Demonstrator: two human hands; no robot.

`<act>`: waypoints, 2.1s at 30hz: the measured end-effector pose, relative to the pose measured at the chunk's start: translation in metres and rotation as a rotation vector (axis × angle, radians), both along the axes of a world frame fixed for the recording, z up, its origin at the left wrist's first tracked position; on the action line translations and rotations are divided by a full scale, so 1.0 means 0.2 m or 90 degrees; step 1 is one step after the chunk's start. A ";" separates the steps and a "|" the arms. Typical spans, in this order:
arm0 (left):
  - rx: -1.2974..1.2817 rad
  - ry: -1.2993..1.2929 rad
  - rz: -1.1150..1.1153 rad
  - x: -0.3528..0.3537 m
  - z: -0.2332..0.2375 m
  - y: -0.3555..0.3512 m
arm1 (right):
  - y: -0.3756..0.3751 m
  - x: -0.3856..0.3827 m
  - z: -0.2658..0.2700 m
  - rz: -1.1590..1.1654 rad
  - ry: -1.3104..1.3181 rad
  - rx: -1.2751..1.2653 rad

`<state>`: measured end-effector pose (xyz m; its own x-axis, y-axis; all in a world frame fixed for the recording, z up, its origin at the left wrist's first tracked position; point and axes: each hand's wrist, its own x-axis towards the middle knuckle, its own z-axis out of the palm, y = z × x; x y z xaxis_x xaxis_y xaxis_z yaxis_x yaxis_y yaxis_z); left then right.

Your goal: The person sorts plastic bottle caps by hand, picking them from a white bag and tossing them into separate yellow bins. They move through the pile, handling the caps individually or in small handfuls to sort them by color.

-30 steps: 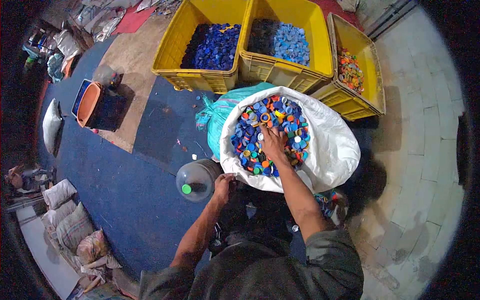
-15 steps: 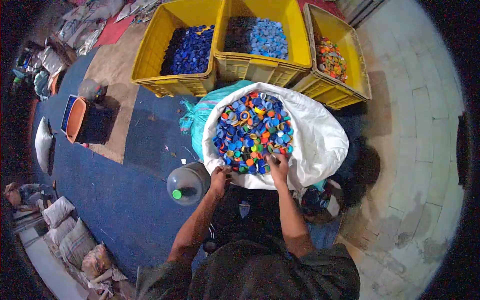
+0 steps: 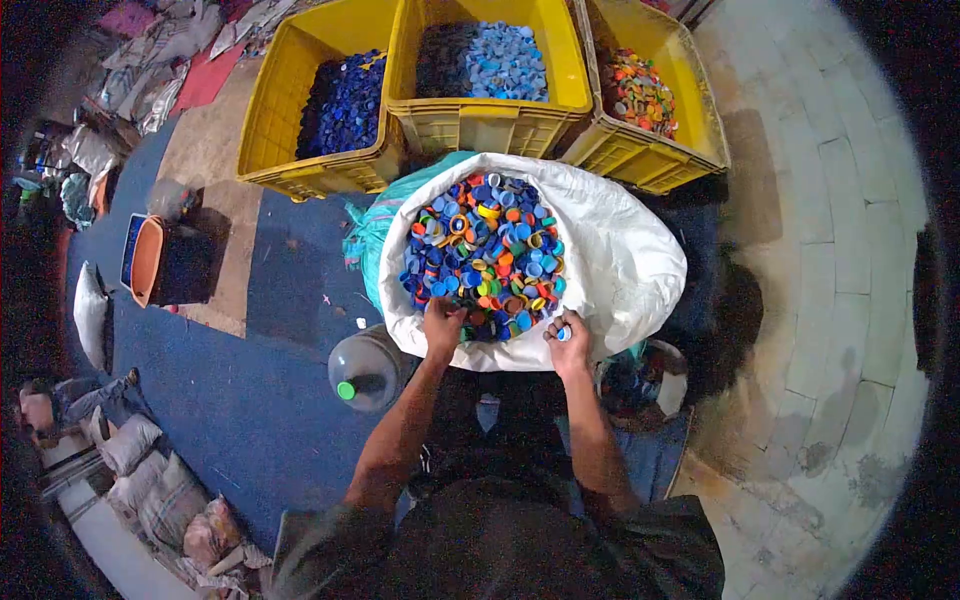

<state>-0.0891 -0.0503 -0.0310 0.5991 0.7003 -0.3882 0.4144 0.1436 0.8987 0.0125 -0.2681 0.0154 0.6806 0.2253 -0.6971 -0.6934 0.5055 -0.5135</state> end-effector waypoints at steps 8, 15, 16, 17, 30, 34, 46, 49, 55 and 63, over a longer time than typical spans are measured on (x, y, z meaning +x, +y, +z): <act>0.437 0.089 -0.182 0.15 0.07 0.07 | -0.09 -0.02 -0.01 0.146 -0.092 -0.091; 0.577 0.081 -0.288 0.22 0.04 0.11 | -0.12 -0.05 -0.01 0.142 -0.072 -0.102; 0.573 0.098 -0.292 0.23 0.05 0.10 | -0.12 -0.05 0.00 0.145 -0.077 -0.097; 0.568 0.114 -0.296 0.24 0.05 0.10 | -0.12 -0.05 0.00 0.148 -0.083 -0.093; 0.264 -0.022 -0.047 0.15 0.08 0.05 | -0.10 -0.01 -0.07 0.303 -0.261 -0.469; -0.293 -0.198 0.128 0.08 0.11 0.04 | -0.08 -0.02 -0.16 0.431 -0.484 -0.665; -0.785 -0.363 0.261 -0.18 0.17 -0.01 | 0.17 -0.13 -0.17 0.651 -0.625 -0.645; -0.818 -0.356 0.286 -0.22 0.22 0.00 | 0.26 -0.17 -0.15 0.708 -0.643 -0.684; -0.825 -0.446 0.304 -0.28 0.25 0.00 | 0.33 -0.20 -0.16 0.690 -0.756 -0.785; -0.835 -0.393 0.328 -0.30 0.28 0.02 | 0.31 -0.20 -0.19 0.743 -0.920 -0.853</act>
<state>-0.1482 -0.0456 0.0243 0.7009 0.2508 -0.6677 -0.3046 0.9517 0.0376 -0.0281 -0.2054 -0.0227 0.6654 0.7428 -0.0736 0.6767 -0.6419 -0.3607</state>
